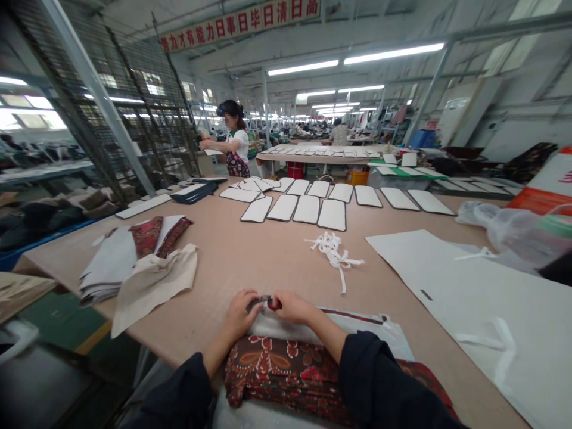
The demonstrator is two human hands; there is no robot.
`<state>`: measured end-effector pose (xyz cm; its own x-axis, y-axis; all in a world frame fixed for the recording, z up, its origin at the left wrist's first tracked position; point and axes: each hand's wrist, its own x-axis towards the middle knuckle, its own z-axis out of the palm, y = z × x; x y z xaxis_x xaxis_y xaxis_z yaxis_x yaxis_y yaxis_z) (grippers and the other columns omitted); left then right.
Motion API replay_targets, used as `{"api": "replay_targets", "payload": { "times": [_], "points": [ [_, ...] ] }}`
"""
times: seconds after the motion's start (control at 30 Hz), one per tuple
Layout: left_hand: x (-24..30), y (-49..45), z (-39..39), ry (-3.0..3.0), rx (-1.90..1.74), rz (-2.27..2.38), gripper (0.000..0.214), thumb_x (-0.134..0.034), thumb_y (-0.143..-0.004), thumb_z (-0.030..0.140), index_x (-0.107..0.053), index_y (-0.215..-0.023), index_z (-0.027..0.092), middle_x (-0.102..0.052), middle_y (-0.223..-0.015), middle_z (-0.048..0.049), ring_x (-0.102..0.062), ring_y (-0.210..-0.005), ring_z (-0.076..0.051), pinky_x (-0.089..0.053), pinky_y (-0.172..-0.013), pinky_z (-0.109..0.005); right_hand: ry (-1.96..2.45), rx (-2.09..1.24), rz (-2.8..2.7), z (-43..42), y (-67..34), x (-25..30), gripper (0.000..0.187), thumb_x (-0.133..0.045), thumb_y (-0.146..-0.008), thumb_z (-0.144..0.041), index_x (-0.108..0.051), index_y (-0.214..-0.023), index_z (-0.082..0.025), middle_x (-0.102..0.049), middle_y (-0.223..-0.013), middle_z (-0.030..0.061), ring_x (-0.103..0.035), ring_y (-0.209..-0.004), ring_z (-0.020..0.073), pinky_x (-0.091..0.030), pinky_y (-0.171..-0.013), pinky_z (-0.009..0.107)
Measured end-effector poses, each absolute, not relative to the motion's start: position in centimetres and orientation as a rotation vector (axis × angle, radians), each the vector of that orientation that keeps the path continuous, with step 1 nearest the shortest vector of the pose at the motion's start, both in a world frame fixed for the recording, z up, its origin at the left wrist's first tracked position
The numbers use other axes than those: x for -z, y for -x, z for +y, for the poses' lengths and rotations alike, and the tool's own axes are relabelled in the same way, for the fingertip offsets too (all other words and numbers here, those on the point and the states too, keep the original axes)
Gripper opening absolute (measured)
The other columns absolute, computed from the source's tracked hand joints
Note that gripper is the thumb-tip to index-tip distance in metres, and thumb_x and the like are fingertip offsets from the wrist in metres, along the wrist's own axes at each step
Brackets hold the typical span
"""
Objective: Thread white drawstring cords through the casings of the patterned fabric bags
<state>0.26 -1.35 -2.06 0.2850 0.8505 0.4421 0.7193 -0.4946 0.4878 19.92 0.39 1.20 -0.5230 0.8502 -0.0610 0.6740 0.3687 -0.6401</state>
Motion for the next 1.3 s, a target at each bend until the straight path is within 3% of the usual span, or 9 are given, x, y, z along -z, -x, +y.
{"api": "replay_targets", "payload": {
  "times": [0.27, 0.43, 0.6, 0.77, 0.9, 1.03, 1.17, 1.3],
  "points": [
    [2.2, -0.1, -1.2, -2.256, -1.176, 1.554, 0.019, -0.045, -0.085, 0.03, -0.055, -0.094, 0.017, -0.057, -0.09, -0.0066, -0.053, -0.088, -0.018, -0.044, -0.08, -0.035, 1.143, -1.428, -1.925, 1.4, -18.9, -0.8, 0.017, -0.05, -0.065, -0.007, -0.057, -0.079, -0.015, -0.06, -0.074, -0.0007, -0.053, -0.069, 0.011, -0.041, -0.066, 0.022],
    [1.4, -0.3, -1.4, -2.321, -1.122, 1.542, 0.022, -0.044, -0.085, 0.035, -0.056, -0.09, 0.017, -0.056, -0.089, -0.0067, -0.052, -0.088, -0.019, -0.044, -0.079, -0.034, 0.909, -1.645, -1.749, 0.1, -19.6, -1.3, 0.006, -0.057, -0.068, -0.021, -0.055, -0.069, -0.015, -0.059, -0.083, 0.0002, -0.053, -0.075, 0.012, -0.04, -0.072, 0.025],
    [1.1, -0.3, -1.8, -2.361, -1.111, 1.519, 0.023, -0.044, -0.085, 0.036, -0.057, -0.084, 0.018, -0.058, -0.088, -0.0064, -0.053, -0.087, -0.018, -0.043, -0.079, -0.033, 0.94, -1.612, -1.841, 0.1, -19.9, -2.2, 0.016, -0.057, -0.071, -0.031, -0.057, -0.067, -0.015, -0.061, -0.098, 0.0038, -0.054, -0.091, 0.0174, -0.038, -0.084, 0.031],
    [0.9, -0.3, -2.5, -2.553, -1.004, 1.373, 0.021, -0.041, -0.087, 0.028, -0.059, -0.083, 0.02, -0.061, -0.082, -0.0049, -0.055, -0.082, -0.017, -0.04, -0.081, -0.034, 0.935, -1.394, -1.956, 0.4, -20.1, -2.8, 0.009, -0.057, -0.069, -0.025, -0.06, -0.071, -0.016, -0.051, -0.123, 0.0076, -0.044, -0.114, 0.0203, -0.026, -0.098, 0.034],
    [1.8, -0.2, -1.8, -2.397, -1.084, 1.471, 0.022, -0.044, -0.085, 0.033, -0.057, -0.098, 0.019, -0.061, -0.079, -0.0041, -0.056, -0.077, -0.017, -0.044, -0.077, -0.033, 1.115, -1.36, -1.826, 1.1, -19.7, -1.6, 0.011, -0.051, -0.065, -0.011, -0.053, -0.075, -0.016, -0.061, -0.098, 0.0054, -0.054, -0.091, 0.016, -0.04, -0.08, 0.029],
    [2.9, 0.0, -1.0, -2.283, -1.095, 1.547, 0.043, -0.051, -0.081, 0.035, -0.043, -0.119, 0.017, -0.06, -0.092, -0.0058, -0.056, -0.082, -0.018, -0.045, -0.078, -0.035, 1.296, -1.253, -1.77, 2.4, -18.6, 0.2, 0.015, -0.048, -0.065, -0.006, -0.047, -0.076, -0.016, -0.055, -0.067, -0.0022, -0.052, -0.065, 0.0108, -0.04, -0.061, 0.021],
    [2.5, -0.1, -1.3, -2.496, -1.055, 1.519, 0.025, -0.05, -0.082, 0.029, -0.054, -0.105, 0.02, -0.053, -0.11, -0.0092, -0.049, -0.102, -0.022, -0.04, -0.088, -0.038, 1.318, -1.151, -1.865, 3.4, -17.7, 1.1, 0.02, -0.048, -0.065, -0.004, -0.048, -0.08, -0.017, -0.052, -0.065, -0.0045, -0.049, -0.061, 0.009, -0.038, -0.058, 0.019],
    [1.8, -0.3, -1.6, -2.656, -0.8, 1.524, 0.019, -0.048, -0.084, 0.026, -0.061, -0.099, 0.025, -0.056, -0.102, -0.0061, -0.049, -0.096, -0.021, -0.038, -0.084, -0.037, 1.311, -0.949, -2.099, 3.8, -17.6, 1.5, 0.018, -0.047, -0.066, -0.005, -0.055, -0.078, -0.016, -0.057, -0.07, -0.002, -0.049, -0.066, 0.0102, -0.038, -0.063, 0.02]
  ]
}}
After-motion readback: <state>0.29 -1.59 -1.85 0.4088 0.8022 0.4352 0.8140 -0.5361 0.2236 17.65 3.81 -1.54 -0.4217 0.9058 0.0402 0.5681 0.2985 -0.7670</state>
